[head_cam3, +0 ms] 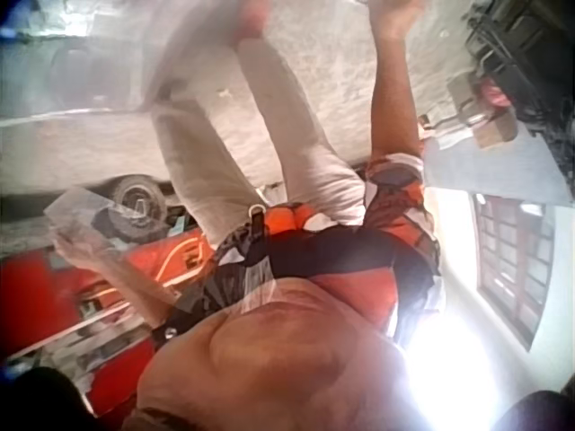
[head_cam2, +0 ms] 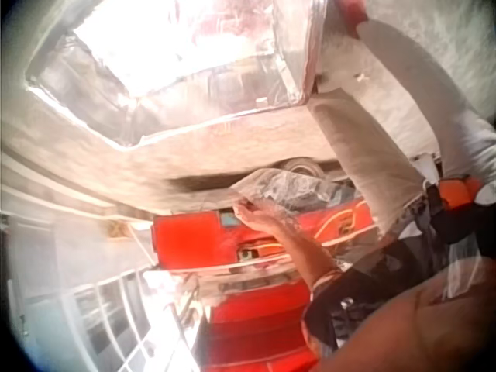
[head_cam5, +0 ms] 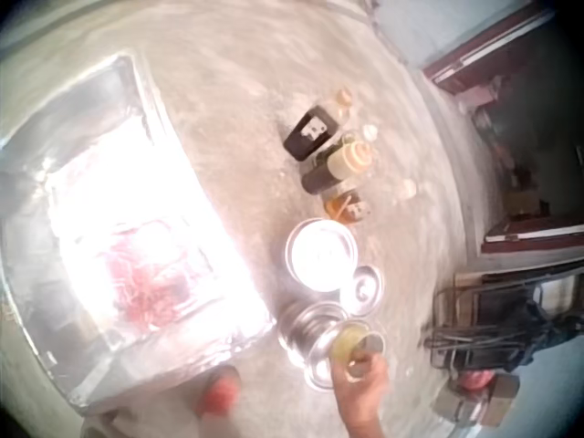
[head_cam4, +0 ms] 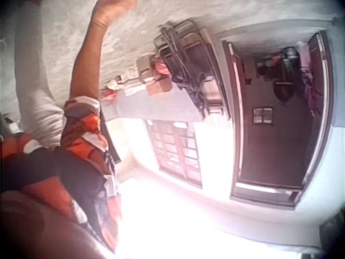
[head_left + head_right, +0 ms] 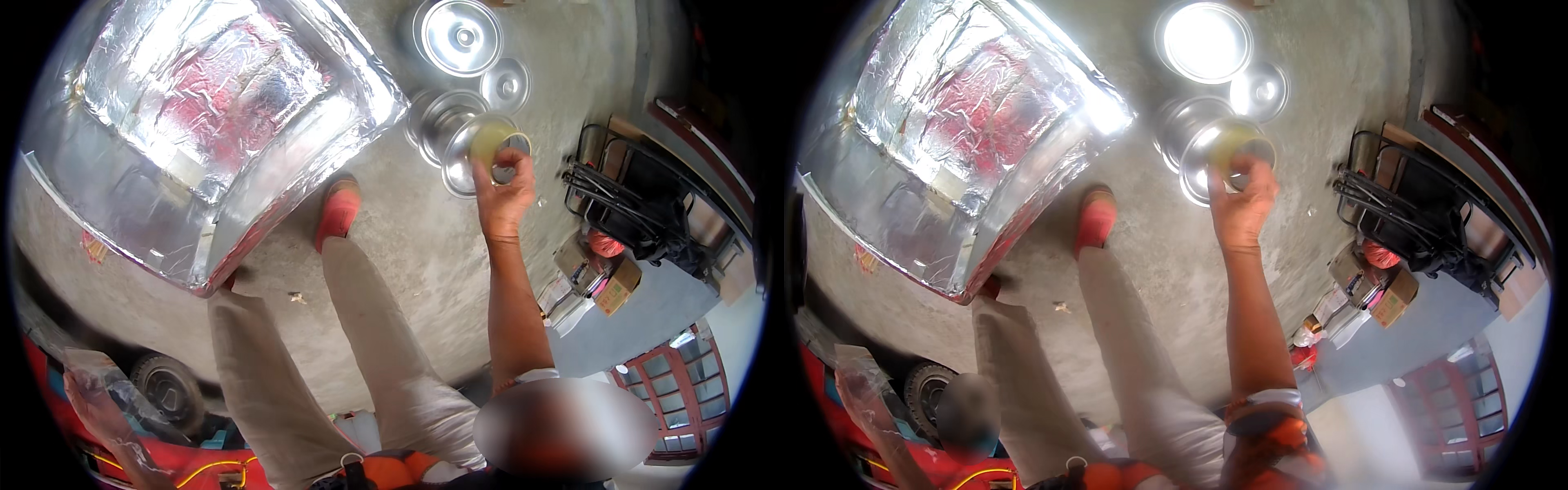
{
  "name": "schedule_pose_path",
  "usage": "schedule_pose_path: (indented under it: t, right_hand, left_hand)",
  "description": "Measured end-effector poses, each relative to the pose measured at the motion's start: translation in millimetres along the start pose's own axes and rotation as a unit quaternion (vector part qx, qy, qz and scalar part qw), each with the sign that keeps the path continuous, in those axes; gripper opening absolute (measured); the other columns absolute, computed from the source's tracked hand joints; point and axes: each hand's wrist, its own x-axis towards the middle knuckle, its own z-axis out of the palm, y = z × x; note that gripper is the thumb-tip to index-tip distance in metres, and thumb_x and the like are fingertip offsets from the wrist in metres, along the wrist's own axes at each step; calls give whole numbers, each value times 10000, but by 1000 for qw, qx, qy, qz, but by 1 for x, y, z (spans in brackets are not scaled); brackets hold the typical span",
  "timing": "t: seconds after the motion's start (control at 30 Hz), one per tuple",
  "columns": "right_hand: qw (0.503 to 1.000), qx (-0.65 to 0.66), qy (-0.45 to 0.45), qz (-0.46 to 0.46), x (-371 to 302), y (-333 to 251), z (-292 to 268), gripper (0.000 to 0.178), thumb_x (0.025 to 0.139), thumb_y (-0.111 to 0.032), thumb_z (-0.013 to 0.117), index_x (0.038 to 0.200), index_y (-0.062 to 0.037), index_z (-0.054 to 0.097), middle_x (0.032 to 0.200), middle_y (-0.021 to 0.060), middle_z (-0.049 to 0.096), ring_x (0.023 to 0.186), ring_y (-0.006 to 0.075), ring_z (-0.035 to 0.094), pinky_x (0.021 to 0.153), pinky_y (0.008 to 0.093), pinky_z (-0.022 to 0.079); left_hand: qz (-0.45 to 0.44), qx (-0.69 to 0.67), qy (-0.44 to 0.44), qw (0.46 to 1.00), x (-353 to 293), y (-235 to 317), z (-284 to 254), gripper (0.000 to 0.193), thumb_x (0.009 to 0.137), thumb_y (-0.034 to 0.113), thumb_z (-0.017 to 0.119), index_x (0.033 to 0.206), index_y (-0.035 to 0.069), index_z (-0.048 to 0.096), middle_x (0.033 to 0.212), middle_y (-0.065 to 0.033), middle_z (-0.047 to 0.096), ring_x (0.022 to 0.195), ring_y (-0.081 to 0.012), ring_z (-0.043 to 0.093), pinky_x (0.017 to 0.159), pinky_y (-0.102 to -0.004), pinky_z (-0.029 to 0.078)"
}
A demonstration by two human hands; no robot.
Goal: The person wipes the inside of a large rectangular metal tray with a cloth, then sprays it with a cleaning solution and wipes again. They apply clear tape to the tray's surface and edges, smoothing it down with their hands.
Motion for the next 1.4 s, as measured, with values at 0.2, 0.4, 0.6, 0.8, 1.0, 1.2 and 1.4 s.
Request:
schedule_pose_path:
  t: [0.2,0.4,0.6,0.8,1.0,1.2,1.4]
  right_hand:
    - [861,471,-179,-58,-15,-127,-56,471,598,-112,752,996,-52,507,970,104,538,858,192,505,731,317,406]
    - [750,623,-186,-125,-43,-288,-77,130,629,-133,652,745,-103,600,739,21,566,673,181,477,561,312,352]
    - [705,666,-129,-208,-70,-331,-68,109,617,-149,672,705,-107,623,785,34,598,734,193,458,620,349,366]
    - [750,561,-304,-175,-63,-341,-77,78,747,-78,550,816,-59,581,829,86,563,795,225,493,674,367,413]
    - [867,420,-176,199,-42,-305,-4,54,783,-66,595,818,-29,575,720,17,541,654,89,478,623,231,403]
    - [875,302,-221,307,32,-244,103,201,740,-217,667,777,-32,598,608,-19,497,540,82,449,504,233,386]
    - [945,-104,-309,3,50,-152,209,321,700,-323,678,817,-27,635,700,68,611,653,166,582,617,293,464]
  left_hand:
    - [79,33,-46,995,24,-52,-38,364,898,159,435,1211,-26,434,1172,-106,490,1049,-210,480,906,-311,371]
    - [197,126,-70,970,60,-90,-54,378,871,122,450,1215,-34,436,1185,-123,483,1077,-222,467,931,-316,354]
    - [317,299,-13,900,86,-89,-73,282,896,169,424,1080,-26,511,1008,-61,535,936,-144,491,843,-275,376]
    - [81,-80,-4,994,107,-91,-80,170,900,200,455,913,49,533,807,7,466,761,-93,442,708,-227,368]
    - [64,-177,-59,980,89,-64,-24,67,851,118,489,824,69,526,685,51,387,634,-50,340,600,-194,290]
    - [-34,-206,-95,973,42,-26,75,98,852,131,506,782,63,505,627,51,364,580,-42,319,546,-188,272]
    - [-131,-291,-55,946,20,-34,146,136,843,184,556,784,70,512,597,48,356,560,-46,311,524,-191,262]
